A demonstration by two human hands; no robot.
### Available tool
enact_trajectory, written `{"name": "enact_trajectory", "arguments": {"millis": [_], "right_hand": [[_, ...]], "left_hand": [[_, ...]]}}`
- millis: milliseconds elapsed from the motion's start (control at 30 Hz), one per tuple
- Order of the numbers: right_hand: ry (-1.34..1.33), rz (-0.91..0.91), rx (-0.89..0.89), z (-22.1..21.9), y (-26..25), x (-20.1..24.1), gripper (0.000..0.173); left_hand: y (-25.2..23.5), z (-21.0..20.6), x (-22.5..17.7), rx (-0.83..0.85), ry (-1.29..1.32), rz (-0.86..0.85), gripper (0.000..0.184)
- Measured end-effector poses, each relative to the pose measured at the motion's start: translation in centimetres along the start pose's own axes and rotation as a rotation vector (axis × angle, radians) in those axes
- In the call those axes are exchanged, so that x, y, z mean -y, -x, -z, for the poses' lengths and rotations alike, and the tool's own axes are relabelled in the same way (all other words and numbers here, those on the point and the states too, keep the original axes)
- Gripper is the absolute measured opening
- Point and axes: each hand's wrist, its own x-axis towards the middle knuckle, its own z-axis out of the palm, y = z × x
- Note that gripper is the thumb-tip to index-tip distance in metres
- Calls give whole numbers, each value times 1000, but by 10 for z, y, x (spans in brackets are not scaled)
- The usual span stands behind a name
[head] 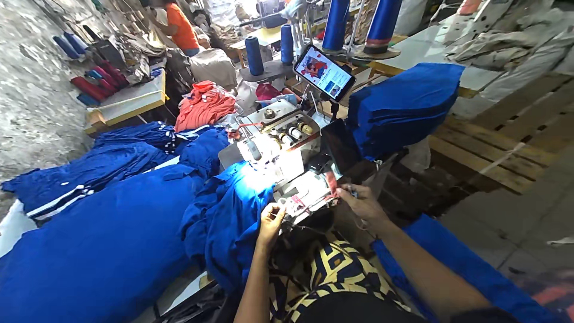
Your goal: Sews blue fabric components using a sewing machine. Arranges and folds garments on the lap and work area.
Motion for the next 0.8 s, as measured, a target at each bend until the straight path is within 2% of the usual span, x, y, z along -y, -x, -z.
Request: {"name": "enact_trajectory", "arguments": {"millis": [33,67,167,233,300,333,367,400,433,500,567,633,667,700,767,800], "right_hand": [[-86,-68,59,8,8,-1,10],[-67,-56,162,16,15,-8,11],[254,98,447,30,31,-37,19],[343,71,495,28,38,-54,19],[286,-5,482,27,43,-58,18],[224,-45,462,27,44,-54,17],[139,-87,441,26,46,-49,17],[41,-117,424,23,47,-44,16],[-52,-133,422,20,48,-39,16],[-139,-98,487,12,51,-30,19],[-139,-27,584,3,52,-23,22],[-148,-55,633,-6,52,-16,19],[-161,-108,637,-9,51,-13,18],[-150,-163,632,-9,48,-13,25],[29,-258,636,-5,41,-22,44],[160,-294,627,-2,38,-28,49]], "left_hand": [[0,0,0,-1,13,5,8],[0,0,0,-1,26,12,8],[-1,2,-1,-16,81,51,9],[1,-2,-4,-105,30,39,14],[7,-7,3,-243,-231,-120,43],[13,-9,9,-289,-400,-267,53],[20,-12,15,-313,-555,-433,52],[30,-17,19,-324,-638,-556,44],[42,-26,21,-320,-652,-604,34],[66,-52,19,-241,-580,-516,29],[77,-69,16,-95,-424,-322,33],[76,-73,10,-33,-210,-123,20],[74,-72,3,-42,-118,-52,17],[71,-69,-4,-75,-57,0,16],[66,-59,-15,-201,-28,19,15],[65,-52,-19,-272,-41,-4,13]]}}
